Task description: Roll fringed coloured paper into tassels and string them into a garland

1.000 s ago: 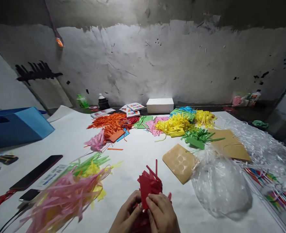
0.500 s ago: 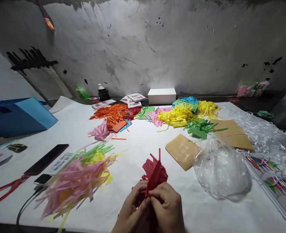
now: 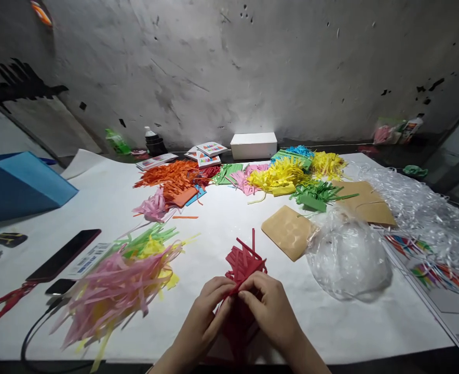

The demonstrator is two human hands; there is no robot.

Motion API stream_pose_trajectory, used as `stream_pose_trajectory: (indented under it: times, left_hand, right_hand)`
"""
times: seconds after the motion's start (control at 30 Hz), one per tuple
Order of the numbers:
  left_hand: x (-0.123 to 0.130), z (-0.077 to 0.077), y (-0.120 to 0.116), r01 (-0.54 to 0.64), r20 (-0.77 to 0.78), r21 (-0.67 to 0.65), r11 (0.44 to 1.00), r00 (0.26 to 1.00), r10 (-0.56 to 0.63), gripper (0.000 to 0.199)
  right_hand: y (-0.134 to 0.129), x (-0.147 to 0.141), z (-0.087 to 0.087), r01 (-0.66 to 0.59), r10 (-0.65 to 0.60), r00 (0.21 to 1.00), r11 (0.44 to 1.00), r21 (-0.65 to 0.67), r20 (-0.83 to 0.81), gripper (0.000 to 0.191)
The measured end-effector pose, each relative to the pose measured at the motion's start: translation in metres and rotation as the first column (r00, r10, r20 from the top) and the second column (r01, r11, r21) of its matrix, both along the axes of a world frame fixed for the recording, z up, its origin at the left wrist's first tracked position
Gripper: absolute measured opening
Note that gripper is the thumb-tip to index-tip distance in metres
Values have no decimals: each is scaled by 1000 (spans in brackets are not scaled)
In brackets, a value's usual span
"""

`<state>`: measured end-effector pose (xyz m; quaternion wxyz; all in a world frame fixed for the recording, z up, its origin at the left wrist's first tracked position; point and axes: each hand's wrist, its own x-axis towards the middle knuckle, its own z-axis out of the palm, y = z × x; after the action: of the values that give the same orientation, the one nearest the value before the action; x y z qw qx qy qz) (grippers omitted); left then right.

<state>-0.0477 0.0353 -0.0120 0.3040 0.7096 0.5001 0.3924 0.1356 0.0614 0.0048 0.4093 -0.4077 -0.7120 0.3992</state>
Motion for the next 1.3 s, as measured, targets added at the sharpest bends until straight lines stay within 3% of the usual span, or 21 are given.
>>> stream_pose_trajectory:
  times: [0.03,0.07,0.13,0.17,0.23,0.3,0.43,0.5,0.63,0.8,1.03,1.3]
  left_hand:
    - [0,0,1,-15,-38,11,1000,999,16,18]
    - [1,1,1,-25,-63,6,1000,998,26,18]
    - [2,3,2,-38,-69,-37,999,997,35,19]
    - [2,5,3,-45,-54,-58,997,998,42,20]
    - [2,8,3,-58,-7,-85,995,998,58,23]
    - [2,9,3,-65,43,-111,992,997,70,25]
    - [4,5,0,-15,193,-238,971,979,62,28]
    - [5,3,-2,12,289,-304,953,954,80,29]
    - [8,0,-4,33,364,-337,941,926,97,31]
    - [7,-8,-5,-1,352,-324,946,928,121,33]
    - [7,-11,-6,10,380,-318,948,917,119,31]
    - [7,-12,-4,49,390,-281,958,919,67,28]
  right_hand:
    - [-2,-2,0,58,-72,995,984,168,76,19]
    - [-4,-4,-1,94,-151,979,933,347,139,20]
    - [-7,-8,-5,108,-290,935,779,618,202,19]
    - [-8,-9,-8,100,-334,918,716,691,214,20]
    - [-10,-10,-13,80,-373,898,659,748,233,22]
    - [-12,-10,-18,78,-393,881,671,737,264,22]
    - [-19,-8,-25,132,-345,897,806,577,277,21]
    - [-23,-9,-28,152,-319,917,837,526,242,19]
    - [-28,-13,-33,192,-349,916,814,548,197,19]
    - [-28,-16,-33,111,-281,939,794,598,198,28]
    - [-24,-12,-24,133,-206,973,863,487,99,24]
    - [-18,-12,-18,174,-188,982,906,386,-1,20]
